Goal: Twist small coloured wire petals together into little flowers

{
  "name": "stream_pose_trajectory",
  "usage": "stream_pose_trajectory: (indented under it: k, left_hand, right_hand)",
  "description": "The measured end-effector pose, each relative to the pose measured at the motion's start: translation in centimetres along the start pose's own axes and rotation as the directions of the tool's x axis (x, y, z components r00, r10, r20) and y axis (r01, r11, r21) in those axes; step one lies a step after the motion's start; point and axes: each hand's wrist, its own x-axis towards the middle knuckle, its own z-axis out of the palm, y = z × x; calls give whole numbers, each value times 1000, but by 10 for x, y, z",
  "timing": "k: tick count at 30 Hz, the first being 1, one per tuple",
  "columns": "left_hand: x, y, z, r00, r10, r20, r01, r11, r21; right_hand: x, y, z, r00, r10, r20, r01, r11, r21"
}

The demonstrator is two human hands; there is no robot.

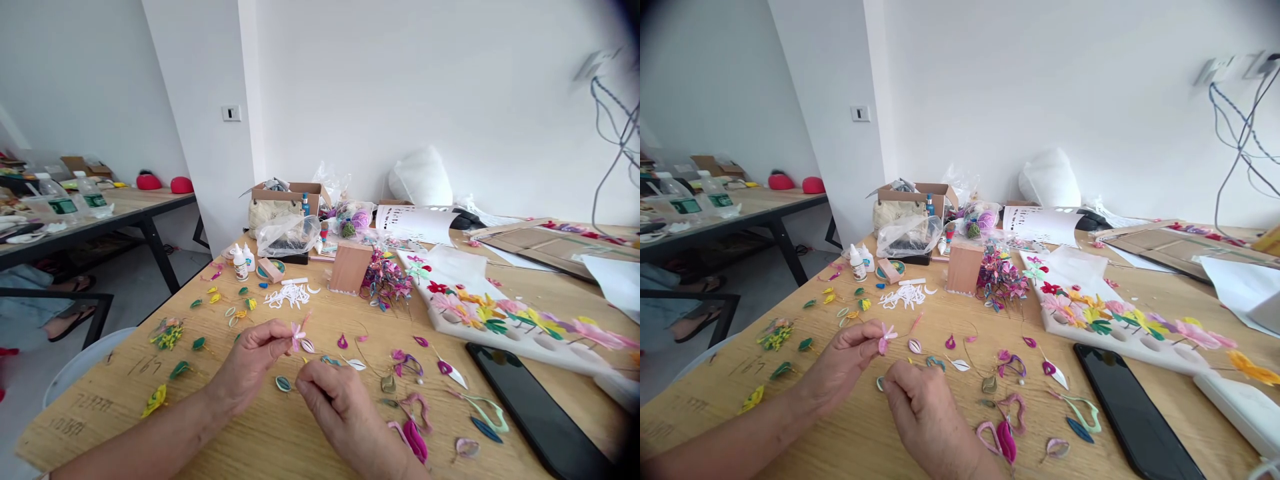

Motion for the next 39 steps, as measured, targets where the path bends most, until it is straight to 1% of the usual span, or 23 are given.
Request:
stream_pose_trajectory:
  k: [2,4,6,9,11,12,13,14,16,17,18,20,22,25,27,29,32,34,39]
  left_hand:
    - [1,2,2,998,-40,45,42,997,-59]
    - [2,-1,3,990,-93,109,112,977,-181]
    - [3,-6,2,975,-128,180,180,934,-308]
    - [4,-16,-1,958,-134,254,234,877,-421]
    - [4,-20,-4,951,-129,282,249,860,-445]
    - [4,-20,-5,947,-131,292,257,857,-447]
    - [3,-20,-5,944,-138,299,266,855,-445]
    - [3,-20,-6,942,-147,302,275,853,-444]
    - [2,-19,-6,934,-172,312,301,851,-430]
    - [1,-19,-6,929,-185,320,314,852,-420]
    - [1,-19,-5,924,-196,328,326,853,-407]
    - [1,-20,-5,913,-220,345,349,859,-374]
    - [1,-22,-6,901,-253,353,376,861,-342]
    - [0,-26,-7,875,-322,361,436,849,-298]
    - [-1,-27,-7,857,-357,373,467,844,-266]
    - [-2,-28,-7,844,-376,382,478,850,-220]
    - [-3,-28,-6,832,-392,391,478,865,-150]
    - [-3,-28,-6,820,-414,395,491,864,-114]
    - [-3,-26,-5,799,-458,391,515,856,-51]
  right_hand:
    - [0,0,-2,1000,11,17,-12,998,61]
    - [1,0,-3,999,25,40,-31,987,156]
    - [3,2,-5,997,53,63,-68,958,278]
    - [7,8,-9,986,116,121,-158,886,437]
    - [9,14,-13,975,162,154,-215,867,450]
    - [10,17,-17,974,189,126,-225,880,417]
    - [11,20,-20,975,214,62,-221,904,366]
    - [11,22,-23,973,228,-29,-208,929,306]
    - [11,25,-28,952,227,-207,-183,960,210]
    - [11,25,-29,941,225,-252,-177,964,197]
    - [10,23,-29,937,228,-264,-174,961,213]
    - [9,18,-27,938,258,-233,-181,935,305]
    - [8,12,-23,943,290,-160,-197,880,431]
    - [8,5,-19,950,314,-1,-254,769,586]
    - [9,3,-19,941,322,104,-307,686,660]
    - [9,2,-18,927,337,167,-348,598,723]
    - [10,4,-17,921,329,210,-357,493,793]
    - [10,5,-14,926,312,213,-346,475,809]
    - [9,6,-9,929,320,184,-335,522,784]
